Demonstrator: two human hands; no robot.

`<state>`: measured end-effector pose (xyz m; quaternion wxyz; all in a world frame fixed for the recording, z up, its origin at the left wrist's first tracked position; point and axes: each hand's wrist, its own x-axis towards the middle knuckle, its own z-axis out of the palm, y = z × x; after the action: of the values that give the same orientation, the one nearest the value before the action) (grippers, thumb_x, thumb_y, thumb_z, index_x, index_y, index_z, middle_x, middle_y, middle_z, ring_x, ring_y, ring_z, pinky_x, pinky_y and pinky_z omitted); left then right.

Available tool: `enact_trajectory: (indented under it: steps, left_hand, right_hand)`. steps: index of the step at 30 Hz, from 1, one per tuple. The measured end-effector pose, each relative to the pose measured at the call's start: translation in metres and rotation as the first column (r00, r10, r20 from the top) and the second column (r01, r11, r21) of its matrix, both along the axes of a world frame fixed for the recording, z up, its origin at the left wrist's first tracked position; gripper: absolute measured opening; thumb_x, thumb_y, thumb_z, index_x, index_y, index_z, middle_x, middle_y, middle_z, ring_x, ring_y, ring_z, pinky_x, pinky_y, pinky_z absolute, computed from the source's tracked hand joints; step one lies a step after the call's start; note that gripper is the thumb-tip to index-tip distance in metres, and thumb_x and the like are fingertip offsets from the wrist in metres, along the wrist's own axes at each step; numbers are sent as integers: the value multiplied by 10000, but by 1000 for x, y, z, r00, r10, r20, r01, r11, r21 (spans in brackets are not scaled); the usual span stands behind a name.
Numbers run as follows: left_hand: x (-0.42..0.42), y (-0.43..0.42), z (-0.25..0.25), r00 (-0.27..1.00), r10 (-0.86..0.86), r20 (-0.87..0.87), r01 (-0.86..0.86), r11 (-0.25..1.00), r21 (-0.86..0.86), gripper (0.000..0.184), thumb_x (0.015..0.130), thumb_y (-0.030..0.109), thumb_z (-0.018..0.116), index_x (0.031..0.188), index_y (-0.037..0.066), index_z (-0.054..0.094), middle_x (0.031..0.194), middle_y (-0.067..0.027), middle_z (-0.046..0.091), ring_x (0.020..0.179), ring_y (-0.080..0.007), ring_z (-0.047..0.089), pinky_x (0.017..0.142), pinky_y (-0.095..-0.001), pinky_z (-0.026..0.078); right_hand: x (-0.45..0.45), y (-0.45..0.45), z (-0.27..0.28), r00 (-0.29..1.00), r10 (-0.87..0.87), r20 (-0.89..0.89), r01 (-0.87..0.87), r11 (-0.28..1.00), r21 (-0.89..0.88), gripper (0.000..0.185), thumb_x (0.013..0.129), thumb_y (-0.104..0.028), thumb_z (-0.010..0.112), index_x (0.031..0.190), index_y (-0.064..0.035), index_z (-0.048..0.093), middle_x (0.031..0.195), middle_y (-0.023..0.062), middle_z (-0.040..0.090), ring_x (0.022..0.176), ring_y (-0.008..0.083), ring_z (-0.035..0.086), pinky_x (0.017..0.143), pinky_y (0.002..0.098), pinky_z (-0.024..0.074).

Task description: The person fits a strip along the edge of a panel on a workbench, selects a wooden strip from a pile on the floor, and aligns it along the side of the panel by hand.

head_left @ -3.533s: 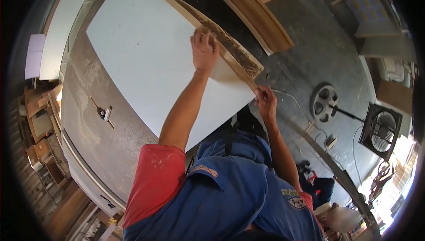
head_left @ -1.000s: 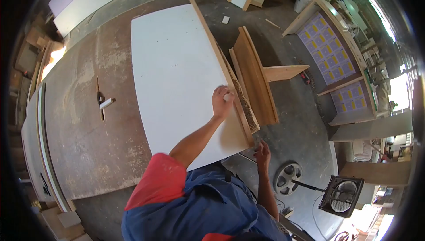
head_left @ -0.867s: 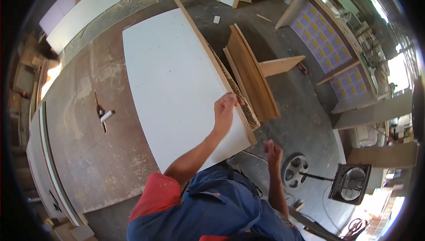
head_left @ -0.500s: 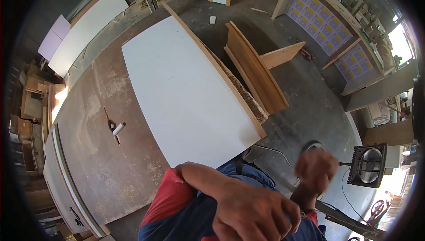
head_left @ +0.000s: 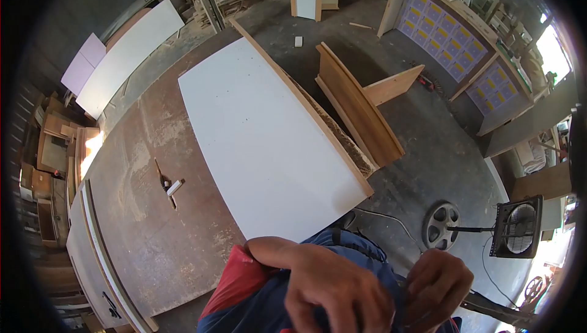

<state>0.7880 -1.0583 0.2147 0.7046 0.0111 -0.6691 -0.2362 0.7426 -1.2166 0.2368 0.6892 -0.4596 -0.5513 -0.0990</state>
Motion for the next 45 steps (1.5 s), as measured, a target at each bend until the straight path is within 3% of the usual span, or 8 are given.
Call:
enact_trajectory:
  steps: [12, 15, 21, 24, 27, 33, 39, 45]
  left_hand:
    - [-18, 14, -7, 995, -41, 88, 50, 993, -103, 231, 991, 193, 581, 880, 11, 670, 974, -230, 665, 894, -378, 658, 787, -499, 486]
    - [-52, 17, -26, 895, -241, -374, 243, 969, -43, 256, 1000, 224, 550, 908, 21, 675, 902, -190, 671, 861, -362, 656, 843, -509, 449]
    - [-10, 11, 0, 994, -38, -102, 33, 998, -53, 278, 964, 289, 577, 935, 46, 710, 839, -96, 674, 809, -294, 636, 921, -490, 399]
    - [-16, 6, -10, 880, 463, -107, -469, 882, -48, 219, 932, 271, 616, 867, 103, 739, 797, -46, 670, 752, -242, 614, 909, -512, 405]
    - [2, 29, 4, 896, 365, 251, -404, 906, 125, 237, 914, 176, 604, 708, 87, 682, 850, -30, 683, 856, -257, 661, 973, -564, 424]
    - [7, 31, 16, 872, 459, 172, -487, 851, 195, 334, 880, 80, 592, 554, 154, 592, 627, 73, 642, 788, -124, 636, 990, -564, 389]
    - [26, 46, 16, 907, 288, 307, -235, 951, -200, 167, 925, 170, 585, 835, 142, 723, 792, 16, 672, 712, -195, 612, 900, -494, 433]
    - [22, 29, 59, 860, 499, 111, -377, 765, -522, 146, 903, 152, 619, 779, 205, 676, 837, 85, 656, 800, -120, 600, 922, -387, 446]
  right_hand:
    - [-10, 13, 11, 999, 25, -49, -26, 999, -22, 85, 830, -164, 804, 812, -85, 780, 786, 71, 714, 495, 70, 549, 400, 196, 352]
    - [-11, 12, 14, 996, 70, -45, -72, 997, -36, 60, 830, -148, 795, 834, -90, 781, 825, 81, 721, 531, 75, 570, 416, 191, 374]
    - [-21, 8, 17, 1000, -22, -13, 21, 998, -53, 65, 853, -103, 769, 805, -60, 772, 805, 114, 723, 584, 151, 624, 472, 259, 510]
    - [-28, 11, 27, 998, -49, 49, 52, 997, -61, 43, 849, -48, 743, 812, -59, 763, 869, 123, 714, 626, 167, 633, 477, 235, 491]
    - [-36, 13, 40, 960, -180, 214, 225, 952, -209, 61, 890, -109, 729, 873, -51, 739, 919, 79, 701, 711, 189, 685, 586, 276, 553]
    - [-50, 26, 42, 879, -344, 330, 437, 857, -273, 196, 948, -167, 605, 799, -57, 670, 897, 86, 646, 559, 134, 580, 427, 243, 421]
    - [-61, 20, 51, 985, -129, 119, 152, 965, -214, 329, 960, -185, 596, 646, -107, 537, 739, 36, 479, 492, 130, 498, 417, 254, 383]
    - [-69, -6, 37, 923, -306, 234, 353, 914, -199, 160, 880, -112, 701, 728, -86, 658, 847, 80, 630, 576, 154, 581, 437, 244, 420]
